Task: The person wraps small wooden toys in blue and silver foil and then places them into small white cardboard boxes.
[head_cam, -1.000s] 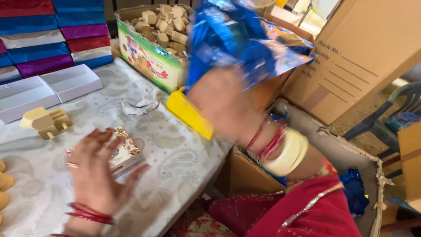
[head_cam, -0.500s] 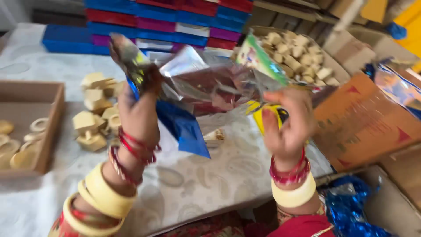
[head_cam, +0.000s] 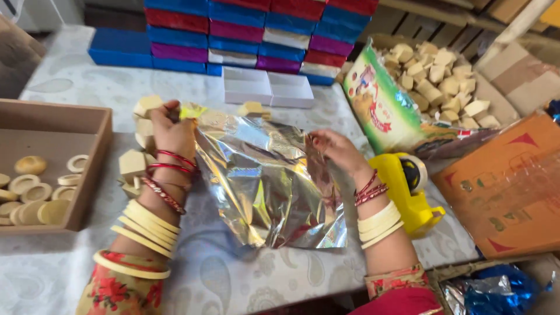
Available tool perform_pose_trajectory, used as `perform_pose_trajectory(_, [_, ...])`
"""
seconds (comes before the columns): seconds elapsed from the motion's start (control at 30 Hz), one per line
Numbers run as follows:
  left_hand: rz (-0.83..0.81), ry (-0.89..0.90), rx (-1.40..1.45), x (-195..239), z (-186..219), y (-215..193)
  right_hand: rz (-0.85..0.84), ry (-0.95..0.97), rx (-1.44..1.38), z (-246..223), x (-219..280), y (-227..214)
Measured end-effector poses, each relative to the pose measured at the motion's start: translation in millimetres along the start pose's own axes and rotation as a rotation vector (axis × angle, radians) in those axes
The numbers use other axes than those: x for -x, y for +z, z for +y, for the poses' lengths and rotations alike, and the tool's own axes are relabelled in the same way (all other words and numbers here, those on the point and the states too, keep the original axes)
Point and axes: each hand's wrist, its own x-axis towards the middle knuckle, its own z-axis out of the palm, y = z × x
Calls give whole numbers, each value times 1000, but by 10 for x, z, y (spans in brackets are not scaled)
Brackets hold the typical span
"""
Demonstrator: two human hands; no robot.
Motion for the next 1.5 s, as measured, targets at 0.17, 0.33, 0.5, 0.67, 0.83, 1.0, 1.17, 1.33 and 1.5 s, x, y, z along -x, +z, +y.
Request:
perform_pose_trajectory(0.17, [8,693,-865,652,1078,353,-25,186,-175,67,0,-101])
perform_pose_trajectory(0.33, [-854,474,-1062,1285,1058,861,131,245,-278,253,-63,-157])
perform_pose_trajectory(0.5, [-890,499,-1210,1834,587,969,11,150,37,633,-100,-118])
perform_pose_trajectory(0.67, [-759,447,-1293,1834,383,863,-137,219,-80,664,-119,-124])
perform_pose_trajectory(0.83, [-820,260,-1342,1703,470,845,-55,289,-166,906,-93,-319])
perform_pose_trajectory(1.0, [-748,268,-1218,1575,273,730,-294,284,-135,592,-66,-200])
perform_pose_trajectory(1.17, [-708,339,-1184,1513,159,686,-392,223,-157,508,-85,-119])
perform_pose_trajectory(1.33, [-849,207,-1169,1474,458,731,-369,255,-132,751,-152,-149])
perform_pose_trajectory(1.5, [-980,204,-1212,1372,513,696,-318,396,-196,1230,-182,-200])
